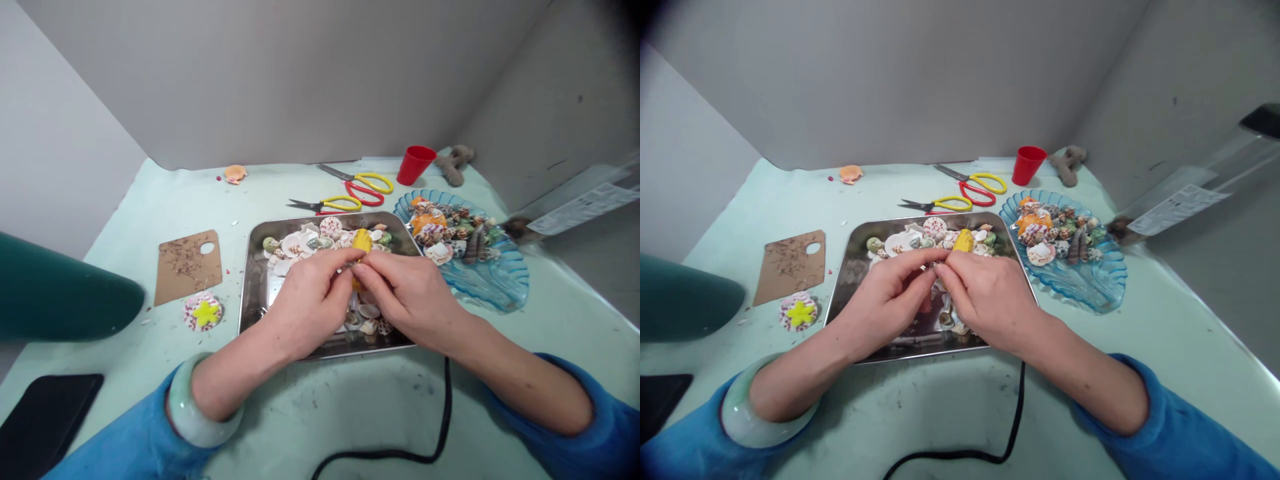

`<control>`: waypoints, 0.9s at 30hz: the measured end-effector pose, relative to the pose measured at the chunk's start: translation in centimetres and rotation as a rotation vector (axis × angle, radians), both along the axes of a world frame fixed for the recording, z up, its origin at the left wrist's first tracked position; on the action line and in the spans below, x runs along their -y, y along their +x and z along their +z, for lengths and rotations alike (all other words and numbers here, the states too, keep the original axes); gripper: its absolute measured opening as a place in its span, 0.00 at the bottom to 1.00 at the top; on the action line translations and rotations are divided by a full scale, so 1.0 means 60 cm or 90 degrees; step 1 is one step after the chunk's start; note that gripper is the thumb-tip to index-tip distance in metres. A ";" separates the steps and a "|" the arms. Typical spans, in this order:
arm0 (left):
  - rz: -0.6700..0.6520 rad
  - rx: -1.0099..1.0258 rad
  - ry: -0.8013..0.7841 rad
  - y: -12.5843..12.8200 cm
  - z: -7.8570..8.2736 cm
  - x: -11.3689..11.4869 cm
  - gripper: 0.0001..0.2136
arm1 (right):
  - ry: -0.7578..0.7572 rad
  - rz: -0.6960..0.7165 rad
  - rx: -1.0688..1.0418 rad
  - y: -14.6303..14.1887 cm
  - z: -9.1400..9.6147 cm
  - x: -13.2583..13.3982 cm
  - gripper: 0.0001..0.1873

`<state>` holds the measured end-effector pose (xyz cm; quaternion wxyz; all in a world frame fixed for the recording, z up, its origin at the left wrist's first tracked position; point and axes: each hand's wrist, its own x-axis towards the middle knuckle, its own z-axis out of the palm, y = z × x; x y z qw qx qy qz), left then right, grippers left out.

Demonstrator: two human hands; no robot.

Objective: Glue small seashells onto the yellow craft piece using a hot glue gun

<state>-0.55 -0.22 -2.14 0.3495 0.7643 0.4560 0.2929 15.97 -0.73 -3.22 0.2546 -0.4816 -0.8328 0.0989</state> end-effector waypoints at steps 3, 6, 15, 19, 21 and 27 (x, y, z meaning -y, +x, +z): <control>0.003 -0.008 0.007 0.001 0.002 0.000 0.17 | -0.001 -0.003 0.003 0.000 0.001 0.001 0.15; 0.000 -0.009 0.012 0.001 0.003 0.000 0.17 | -0.004 0.001 0.003 -0.001 0.002 0.002 0.16; -0.006 -0.011 0.008 -0.001 0.000 -0.001 0.17 | -0.005 0.000 0.014 -0.001 0.003 0.000 0.17; -0.002 -0.010 0.004 -0.001 0.000 -0.001 0.17 | -0.004 -0.004 0.014 -0.002 0.002 -0.001 0.16; -0.006 -0.008 0.004 -0.001 -0.001 0.000 0.17 | -0.005 -0.005 0.014 -0.001 0.001 0.000 0.16; -0.017 -0.003 0.004 -0.001 -0.001 0.000 0.17 | -0.005 -0.006 0.011 0.001 0.002 0.003 0.16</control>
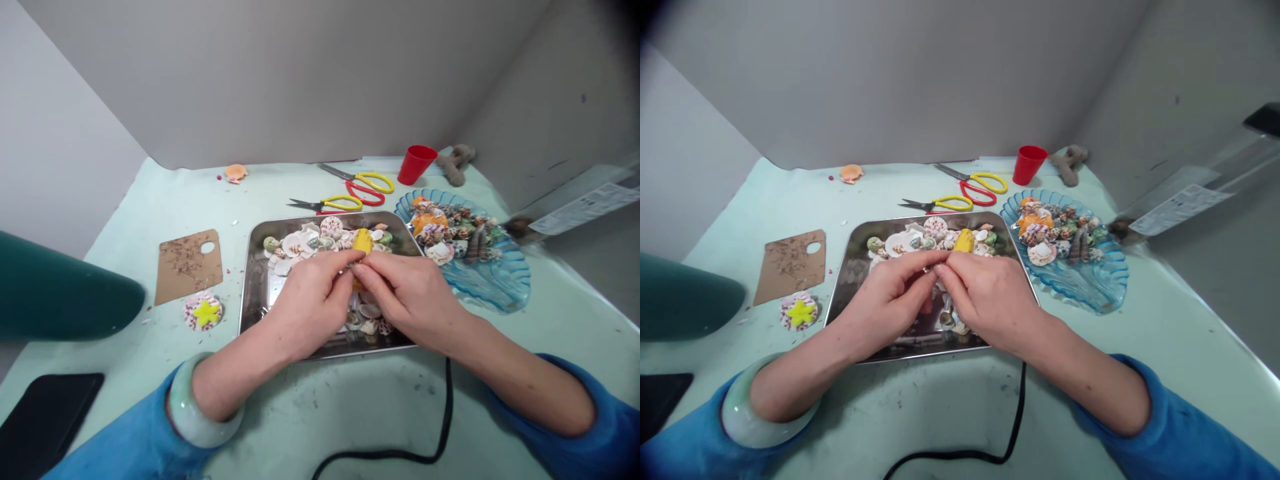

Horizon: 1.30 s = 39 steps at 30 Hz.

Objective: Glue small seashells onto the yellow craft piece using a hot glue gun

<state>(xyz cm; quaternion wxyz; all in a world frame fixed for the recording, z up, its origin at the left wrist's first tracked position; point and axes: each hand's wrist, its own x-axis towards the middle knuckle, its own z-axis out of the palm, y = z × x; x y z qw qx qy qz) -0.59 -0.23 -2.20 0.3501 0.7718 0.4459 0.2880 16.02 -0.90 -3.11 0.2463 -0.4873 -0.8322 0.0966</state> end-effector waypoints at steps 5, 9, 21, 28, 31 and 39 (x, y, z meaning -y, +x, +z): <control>0.000 -0.003 0.005 0.001 0.002 0.000 0.17 | 0.006 -0.003 0.001 -0.001 0.000 -0.001 0.17; 0.000 -0.014 0.001 0.001 0.005 0.000 0.17 | 0.005 -0.003 0.002 -0.001 -0.001 -0.001 0.16; 0.022 -0.005 -0.008 0.001 0.006 0.001 0.16 | 0.009 -0.004 0.014 -0.001 0.002 0.000 0.16; 0.024 -0.026 -0.004 0.001 0.006 0.000 0.17 | 0.002 0.002 0.030 0.000 0.000 0.000 0.16; 0.023 -0.038 0.000 0.002 0.007 0.000 0.17 | 0.002 0.002 0.033 -0.001 -0.001 -0.002 0.16; 0.025 -0.041 0.011 0.002 0.008 0.000 0.17 | 0.000 0.004 0.041 -0.001 0.003 0.000 0.16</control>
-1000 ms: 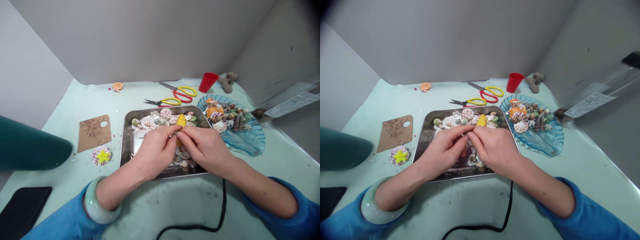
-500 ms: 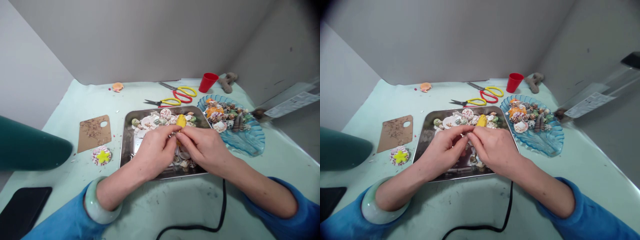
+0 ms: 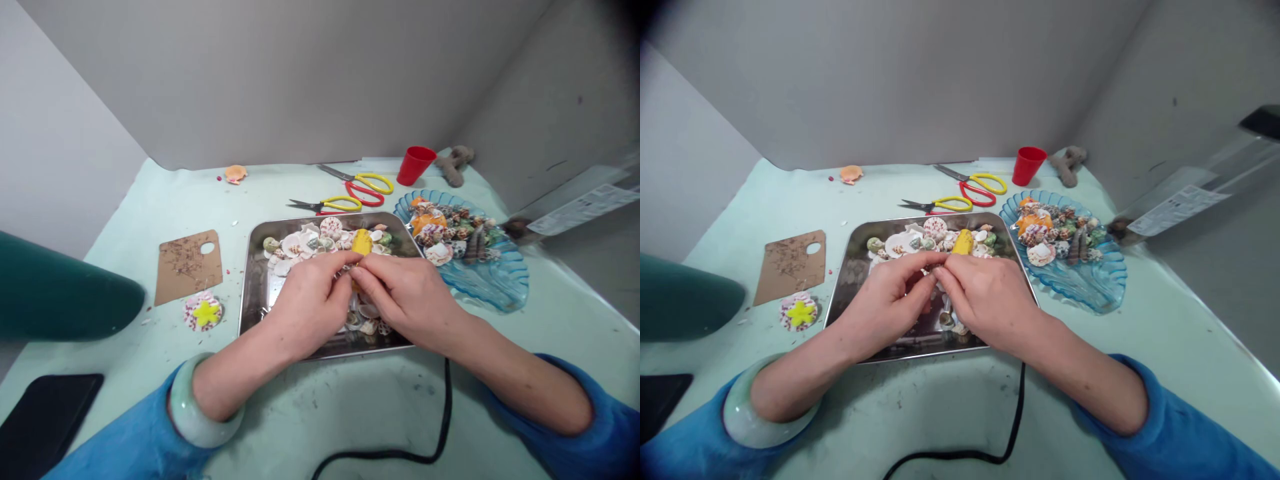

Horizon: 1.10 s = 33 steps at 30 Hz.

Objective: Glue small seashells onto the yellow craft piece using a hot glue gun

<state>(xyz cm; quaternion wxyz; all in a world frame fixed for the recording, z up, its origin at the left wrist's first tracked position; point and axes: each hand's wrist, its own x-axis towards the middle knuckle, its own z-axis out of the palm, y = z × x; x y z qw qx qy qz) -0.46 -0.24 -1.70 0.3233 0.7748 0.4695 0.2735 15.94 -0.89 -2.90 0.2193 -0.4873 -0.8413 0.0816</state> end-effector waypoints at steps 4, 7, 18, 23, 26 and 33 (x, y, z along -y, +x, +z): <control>-0.006 0.003 0.005 0.000 -0.001 0.000 0.17 | 0.003 0.002 0.000 0.000 0.000 0.000 0.17; -0.007 0.000 0.012 0.000 -0.001 0.000 0.17 | 0.006 0.004 0.002 0.000 -0.002 -0.001 0.17; -0.014 -0.002 0.013 -0.001 -0.001 0.000 0.16 | -0.001 0.003 0.011 0.001 -0.002 0.000 0.16; -0.016 0.000 0.010 0.000 0.000 0.000 0.17 | 0.003 0.003 0.012 0.001 -0.003 -0.001 0.16; -0.014 0.000 0.010 0.000 -0.001 0.000 0.16 | -0.001 0.000 0.018 0.000 -0.004 -0.001 0.16; -0.014 0.003 0.005 0.001 0.000 0.000 0.16 | -0.009 -0.003 0.020 -0.001 -0.003 0.000 0.17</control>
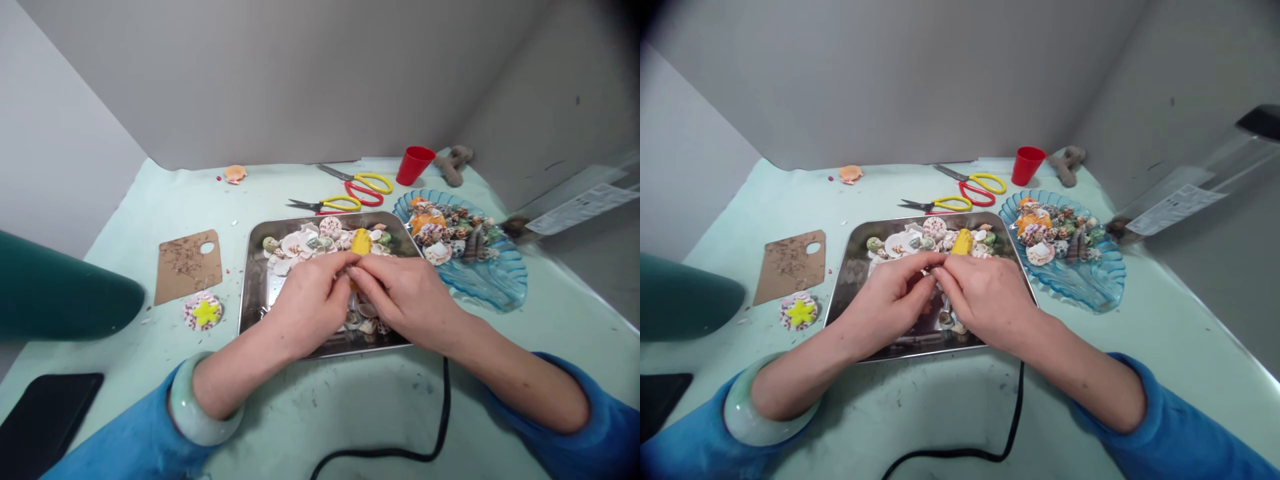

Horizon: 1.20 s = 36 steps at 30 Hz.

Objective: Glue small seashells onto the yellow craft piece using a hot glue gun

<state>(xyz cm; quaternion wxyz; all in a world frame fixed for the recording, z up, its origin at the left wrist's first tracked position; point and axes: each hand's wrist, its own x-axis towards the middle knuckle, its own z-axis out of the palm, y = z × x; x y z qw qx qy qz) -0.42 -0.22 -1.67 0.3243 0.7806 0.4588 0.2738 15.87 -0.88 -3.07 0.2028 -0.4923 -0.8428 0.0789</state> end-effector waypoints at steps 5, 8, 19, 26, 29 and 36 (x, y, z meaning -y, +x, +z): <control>0.001 0.000 0.001 0.000 -0.002 0.001 0.17 | -0.007 -0.002 -0.005 0.000 0.001 -0.001 0.16; -0.002 -0.001 0.001 0.000 -0.003 0.001 0.16 | -0.015 -0.005 -0.007 0.000 0.000 -0.001 0.16; -0.002 -0.009 0.006 0.000 -0.004 0.001 0.16 | -0.015 -0.013 -0.021 0.000 -0.001 -0.002 0.15; -0.006 -0.015 -0.001 0.000 -0.004 0.001 0.15 | -0.008 -0.007 -0.027 -0.002 -0.001 -0.003 0.16; -0.013 -0.019 -0.012 -0.002 -0.004 0.001 0.15 | -0.006 -0.009 -0.025 -0.001 -0.001 -0.003 0.16; -0.020 -0.021 -0.017 -0.002 -0.002 0.000 0.15 | -0.003 -0.009 -0.030 0.000 0.000 -0.002 0.16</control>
